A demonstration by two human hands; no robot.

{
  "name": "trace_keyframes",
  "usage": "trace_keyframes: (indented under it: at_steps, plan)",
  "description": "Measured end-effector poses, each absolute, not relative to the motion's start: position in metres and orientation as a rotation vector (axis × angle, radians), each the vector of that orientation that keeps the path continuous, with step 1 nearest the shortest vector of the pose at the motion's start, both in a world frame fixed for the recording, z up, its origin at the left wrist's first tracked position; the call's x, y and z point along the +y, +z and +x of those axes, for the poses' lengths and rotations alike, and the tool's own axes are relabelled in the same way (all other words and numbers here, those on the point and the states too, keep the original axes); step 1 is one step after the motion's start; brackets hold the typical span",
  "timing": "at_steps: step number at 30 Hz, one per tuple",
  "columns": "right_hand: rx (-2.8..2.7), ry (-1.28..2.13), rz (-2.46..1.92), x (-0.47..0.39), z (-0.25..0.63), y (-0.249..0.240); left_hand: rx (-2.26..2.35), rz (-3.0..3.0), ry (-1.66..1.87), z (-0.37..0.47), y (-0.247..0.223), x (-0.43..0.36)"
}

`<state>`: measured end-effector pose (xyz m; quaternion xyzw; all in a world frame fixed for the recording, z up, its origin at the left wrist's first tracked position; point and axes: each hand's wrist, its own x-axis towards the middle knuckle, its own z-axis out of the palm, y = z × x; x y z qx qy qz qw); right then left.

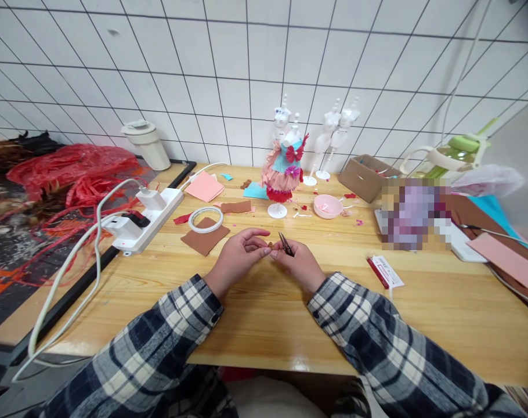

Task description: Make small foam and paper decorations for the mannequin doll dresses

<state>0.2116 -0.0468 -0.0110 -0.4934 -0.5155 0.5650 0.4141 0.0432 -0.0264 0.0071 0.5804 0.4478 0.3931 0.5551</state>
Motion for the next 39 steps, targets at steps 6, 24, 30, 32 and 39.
trace_keyframes:
  at_steps: [6,24,30,32,39]
  plan:
    - [-1.293,1.364,-1.267,-0.0474,0.2129,-0.0080,1.081,1.486,0.878,0.0443,0.0083,-0.0284]
    - [-1.359,1.129,-1.302,-0.0450,0.2107,-0.0121,1.079,1.351,0.808,0.0455,0.0076,-0.0273]
    - [-1.375,1.124,-1.294,-0.0446,0.2121,-0.0085,1.101,1.392,0.733,0.0440,0.0079,-0.0275]
    - [-1.352,1.148,-1.281,-0.0447,0.2124,-0.0063,1.108,1.415,0.770,0.0434,0.0080,-0.0269]
    - [-1.348,1.256,-1.251,-0.0443,0.2126,-0.0095,1.068,1.411,0.769,0.0406,0.0063,-0.0247]
